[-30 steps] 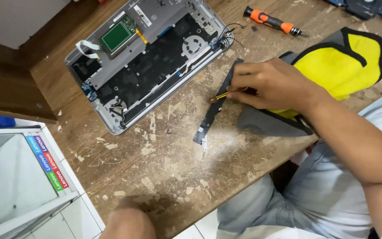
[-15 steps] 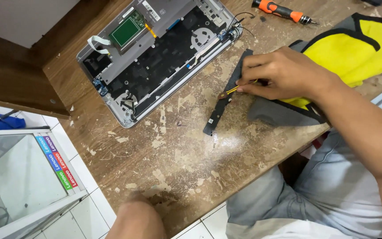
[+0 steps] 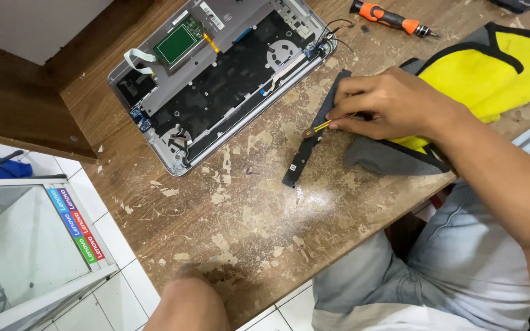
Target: Repairing a laptop component by manipulating wires and using a small screwdriver at a workbench.
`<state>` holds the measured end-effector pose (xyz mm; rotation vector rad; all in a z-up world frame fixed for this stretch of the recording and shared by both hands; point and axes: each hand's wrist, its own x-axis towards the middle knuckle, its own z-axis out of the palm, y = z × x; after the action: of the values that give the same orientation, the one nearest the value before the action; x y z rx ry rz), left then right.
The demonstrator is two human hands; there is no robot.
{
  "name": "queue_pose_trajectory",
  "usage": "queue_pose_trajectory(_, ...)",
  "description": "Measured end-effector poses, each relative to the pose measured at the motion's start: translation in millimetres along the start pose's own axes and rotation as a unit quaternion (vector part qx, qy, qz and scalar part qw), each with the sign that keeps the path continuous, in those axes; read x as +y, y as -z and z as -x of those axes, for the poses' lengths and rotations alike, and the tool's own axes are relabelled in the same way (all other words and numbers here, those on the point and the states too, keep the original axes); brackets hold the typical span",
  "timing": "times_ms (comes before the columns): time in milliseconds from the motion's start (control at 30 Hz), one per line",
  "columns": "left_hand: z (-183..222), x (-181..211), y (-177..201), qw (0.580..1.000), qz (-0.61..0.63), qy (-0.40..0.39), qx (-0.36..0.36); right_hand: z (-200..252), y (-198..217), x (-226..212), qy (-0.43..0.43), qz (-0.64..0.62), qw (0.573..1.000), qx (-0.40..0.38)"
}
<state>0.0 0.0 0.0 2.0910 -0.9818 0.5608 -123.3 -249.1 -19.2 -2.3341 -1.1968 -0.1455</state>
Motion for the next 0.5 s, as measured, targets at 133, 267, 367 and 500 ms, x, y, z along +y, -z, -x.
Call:
queue_pose_trajectory(133, 32, -5, -22, 1.000, 0.001, 0.010, 0.006, -6, 4, -8, -0.028, -0.005, 1.000, 0.007)
queue_pose_trajectory(267, 34, 204, 56, 1.000, 0.005, 0.025, 0.009, -8, 5, -13, -0.069, -0.009, 0.998, -0.002)
queue_pose_trajectory(367, 45, 234, 64, 0.999, 0.009, 0.036, 0.011, -8, 2, -10, -0.060, 0.003, 0.998, 0.014)
queue_pose_trajectory(500, 62, 216, 57, 0.998, -0.002, 0.060, 0.016, -9, -2, -8, -0.055, -0.004, 0.998, 0.018)
